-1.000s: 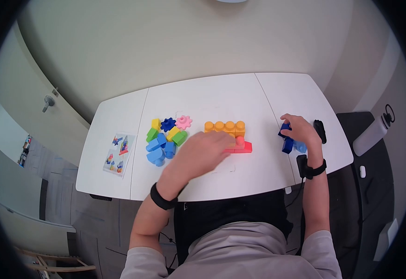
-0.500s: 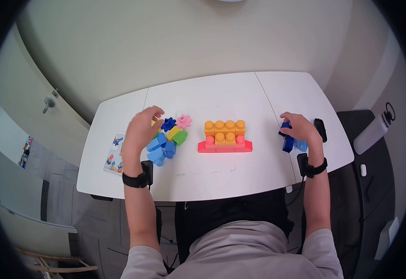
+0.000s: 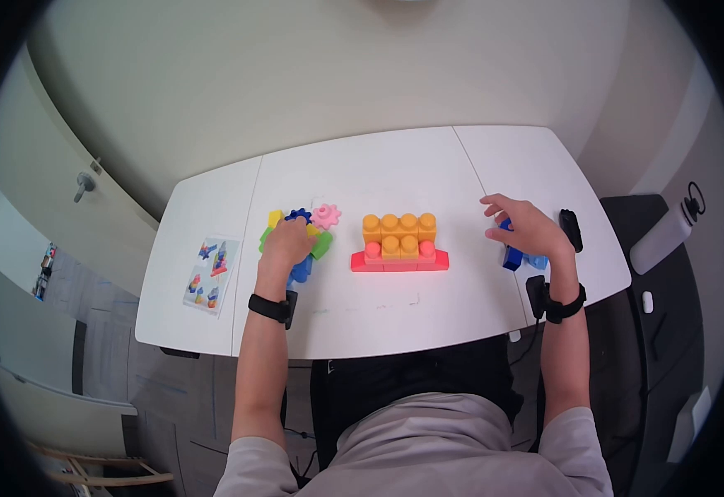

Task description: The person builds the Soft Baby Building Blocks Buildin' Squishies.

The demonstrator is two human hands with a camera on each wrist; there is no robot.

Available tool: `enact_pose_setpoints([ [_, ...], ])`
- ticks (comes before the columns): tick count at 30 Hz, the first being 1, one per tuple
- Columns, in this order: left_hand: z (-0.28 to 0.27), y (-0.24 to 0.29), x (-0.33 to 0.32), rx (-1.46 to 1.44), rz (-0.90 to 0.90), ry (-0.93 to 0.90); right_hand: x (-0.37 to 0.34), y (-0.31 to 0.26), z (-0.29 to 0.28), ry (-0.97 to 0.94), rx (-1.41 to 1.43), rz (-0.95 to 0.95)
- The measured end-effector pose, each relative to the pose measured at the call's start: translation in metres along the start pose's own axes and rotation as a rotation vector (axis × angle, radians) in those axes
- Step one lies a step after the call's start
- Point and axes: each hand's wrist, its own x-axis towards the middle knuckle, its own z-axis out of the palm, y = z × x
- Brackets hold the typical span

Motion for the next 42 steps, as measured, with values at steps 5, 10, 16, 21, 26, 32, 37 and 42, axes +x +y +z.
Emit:
enact_pose_setpoints([
  [5, 0.002, 0.000, 0.003, -0.008, -0.013, -0.011, -0.002, -0.004, -0.002, 0.045, 0.021, 0.001],
  [10, 0.006, -0.006, 0.004, -0.105, 0.096, 0.059, 0.001, -0.008, 0.003, 0.057, 0.015, -0.054],
  [16, -0.019, 0.006, -0.007, -0.102, 0.072, 0.121, 0.002, -0.015, 0.009, 0.104, 0.010, -0.153],
  [21, -0.077, 0.044, -0.042, -0.449, 0.177, 0.203, 0.002, -0.040, 0.018, 0.209, 0.111, -0.291],
  [26, -0.094, 0.087, -0.075, -0.821, 0.441, 0.139, 0.008, -0.075, 0.059, 0.302, 0.339, -0.481],
  [32, -0.064, 0.116, -0.075, -1.209, 0.594, 0.094, 0.016, -0.089, 0.071, 0.264, 0.800, -0.372],
  [37, -0.058, 0.127, -0.077, -1.000, 0.524, 0.163, 0.019, -0.092, 0.079, 0.379, 0.894, -0.426],
  [42, -0.066, 0.113, -0.070, -0.680, 0.593, 0.419, 0.026, -0.078, 0.064, 0.579, 0.614, -0.523],
])
